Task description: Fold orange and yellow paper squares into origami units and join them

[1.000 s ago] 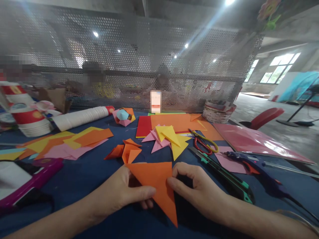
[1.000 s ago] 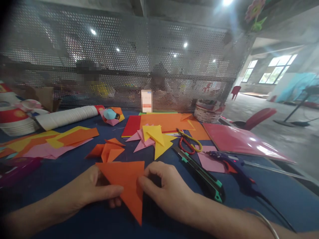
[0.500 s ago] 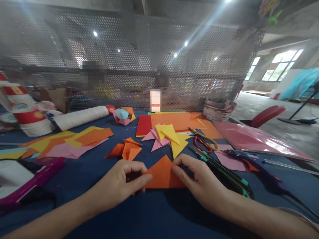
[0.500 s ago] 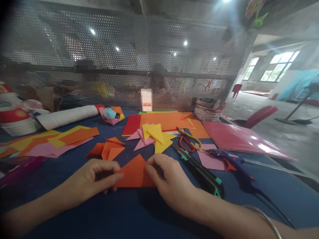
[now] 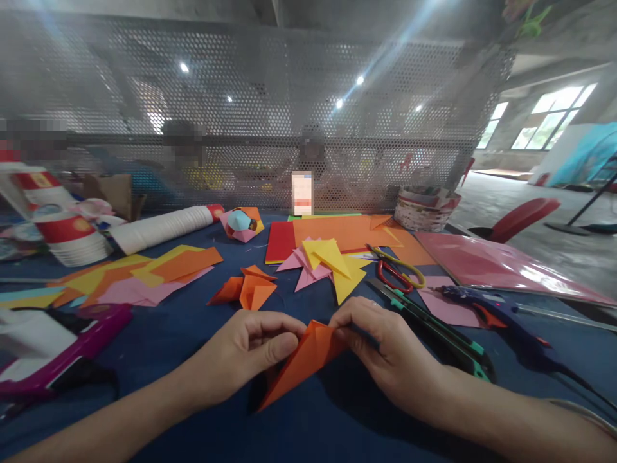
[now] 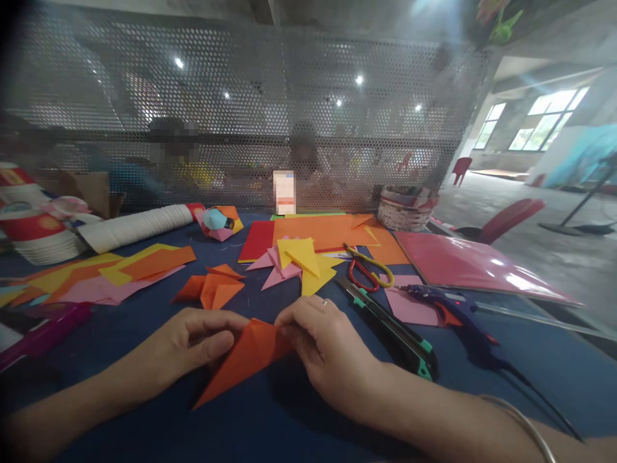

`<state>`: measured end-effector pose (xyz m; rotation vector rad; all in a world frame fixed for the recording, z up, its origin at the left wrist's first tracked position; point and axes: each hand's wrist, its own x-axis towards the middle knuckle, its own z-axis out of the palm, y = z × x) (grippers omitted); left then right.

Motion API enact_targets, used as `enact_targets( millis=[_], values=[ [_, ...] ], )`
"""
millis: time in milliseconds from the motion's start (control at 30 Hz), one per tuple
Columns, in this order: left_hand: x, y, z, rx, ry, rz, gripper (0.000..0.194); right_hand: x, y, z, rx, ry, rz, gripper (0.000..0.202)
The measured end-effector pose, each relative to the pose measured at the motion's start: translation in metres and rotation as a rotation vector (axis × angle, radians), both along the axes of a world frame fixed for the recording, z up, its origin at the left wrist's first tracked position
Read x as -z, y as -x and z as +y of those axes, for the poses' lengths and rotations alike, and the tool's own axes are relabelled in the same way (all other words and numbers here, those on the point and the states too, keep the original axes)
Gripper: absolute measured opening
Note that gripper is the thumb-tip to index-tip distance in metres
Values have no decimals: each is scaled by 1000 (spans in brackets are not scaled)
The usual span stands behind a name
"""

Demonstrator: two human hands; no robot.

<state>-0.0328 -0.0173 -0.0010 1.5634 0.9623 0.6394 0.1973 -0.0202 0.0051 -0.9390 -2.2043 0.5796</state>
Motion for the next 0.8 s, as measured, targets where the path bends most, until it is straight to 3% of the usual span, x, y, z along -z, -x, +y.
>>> enact_targets(
  millis=[467, 800],
  values=[
    [4, -5, -2, -38, 22, -51, 32, 1, 0, -1, -54, -77, -5, 14],
    [8, -8, -2, 38, -8, -85, 26, 1, -1, -3, -104, -161, -9, 33]
  ],
)
